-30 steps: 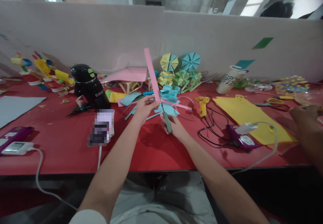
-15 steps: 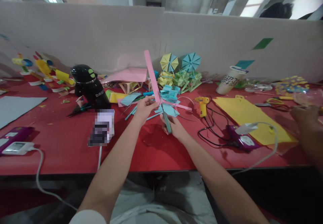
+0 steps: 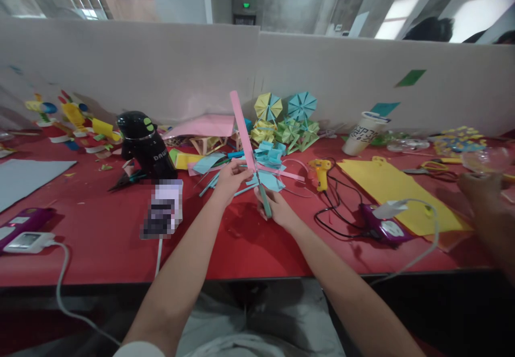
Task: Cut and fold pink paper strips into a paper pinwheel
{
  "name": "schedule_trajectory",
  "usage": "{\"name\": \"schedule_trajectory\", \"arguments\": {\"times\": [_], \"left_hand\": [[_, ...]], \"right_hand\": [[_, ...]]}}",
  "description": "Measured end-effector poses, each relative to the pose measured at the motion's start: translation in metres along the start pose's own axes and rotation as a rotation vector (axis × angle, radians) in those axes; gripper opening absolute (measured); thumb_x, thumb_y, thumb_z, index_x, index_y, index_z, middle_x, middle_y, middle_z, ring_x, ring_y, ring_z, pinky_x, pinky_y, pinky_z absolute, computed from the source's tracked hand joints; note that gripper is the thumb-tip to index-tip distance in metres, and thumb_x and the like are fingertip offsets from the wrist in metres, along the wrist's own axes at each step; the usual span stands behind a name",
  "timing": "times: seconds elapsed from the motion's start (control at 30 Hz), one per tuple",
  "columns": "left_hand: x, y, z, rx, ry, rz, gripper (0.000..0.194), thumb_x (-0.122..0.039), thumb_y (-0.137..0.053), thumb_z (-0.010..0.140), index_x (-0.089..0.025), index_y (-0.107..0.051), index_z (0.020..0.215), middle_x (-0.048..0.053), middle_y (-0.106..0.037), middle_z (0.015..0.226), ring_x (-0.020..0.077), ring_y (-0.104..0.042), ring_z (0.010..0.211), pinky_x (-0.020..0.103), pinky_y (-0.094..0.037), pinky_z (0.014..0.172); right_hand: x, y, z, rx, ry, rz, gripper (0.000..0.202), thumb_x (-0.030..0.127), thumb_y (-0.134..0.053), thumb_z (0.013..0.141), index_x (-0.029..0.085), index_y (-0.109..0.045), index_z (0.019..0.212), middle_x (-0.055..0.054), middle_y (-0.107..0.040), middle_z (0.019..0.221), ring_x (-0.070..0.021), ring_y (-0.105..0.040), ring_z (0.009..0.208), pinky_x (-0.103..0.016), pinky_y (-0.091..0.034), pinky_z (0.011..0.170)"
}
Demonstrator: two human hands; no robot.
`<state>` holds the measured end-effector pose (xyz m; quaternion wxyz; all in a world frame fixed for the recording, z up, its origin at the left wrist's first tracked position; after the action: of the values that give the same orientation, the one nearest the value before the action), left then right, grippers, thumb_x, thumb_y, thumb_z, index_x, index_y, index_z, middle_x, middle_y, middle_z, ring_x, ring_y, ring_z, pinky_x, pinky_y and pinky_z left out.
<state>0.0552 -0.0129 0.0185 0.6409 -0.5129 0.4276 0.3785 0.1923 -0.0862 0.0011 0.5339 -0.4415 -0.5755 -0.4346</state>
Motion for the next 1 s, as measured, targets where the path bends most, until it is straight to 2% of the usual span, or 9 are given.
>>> {"name": "schedule_trajectory", "arguments": {"times": [0.53, 1.0], "left_hand": [[0.0008, 0.0010, 0.0008, 0.004, -0.008, -0.007, 0.044, -0.030, -0.088, 0.053, -0.014, -0.068, 0.089, 0.002, -0.070, 0.073, 0.0128, -0.063, 0.068, 0.031, -0.053, 0.073], [0.0004, 0.0011, 0.0007, 0.007, -0.004, -0.001, 0.044, -0.027, -0.087, 0.055, -0.014, -0.066, 0.092, 0.001, -0.069, 0.072, 0.0119, -0.063, 0.065, 0.031, -0.052, 0.072]], "right_hand": [[-0.0014, 0.0012, 0.0006, 0.024, 0.019, -0.037, 0.053, 0.075, -0.054, 0.081, 0.023, -0.043, 0.075, 0.007, -0.046, 0.043, -0.0099, -0.040, 0.036, -0.024, -0.031, 0.039], [-0.0052, 0.0007, 0.0034, -0.016, 0.030, -0.016, 0.054, 0.075, -0.058, 0.078, 0.024, -0.041, 0.073, 0.008, -0.044, 0.041, -0.0094, -0.040, 0.034, -0.023, -0.029, 0.036]]}}
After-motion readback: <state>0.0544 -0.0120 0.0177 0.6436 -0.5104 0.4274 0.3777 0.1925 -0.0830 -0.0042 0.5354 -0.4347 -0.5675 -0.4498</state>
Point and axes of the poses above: each hand's wrist, its own z-axis towards the middle knuckle, its own y-axis out of the back of the hand, x = y × z, the point moved 1 cm from there along z, towards the middle knuckle
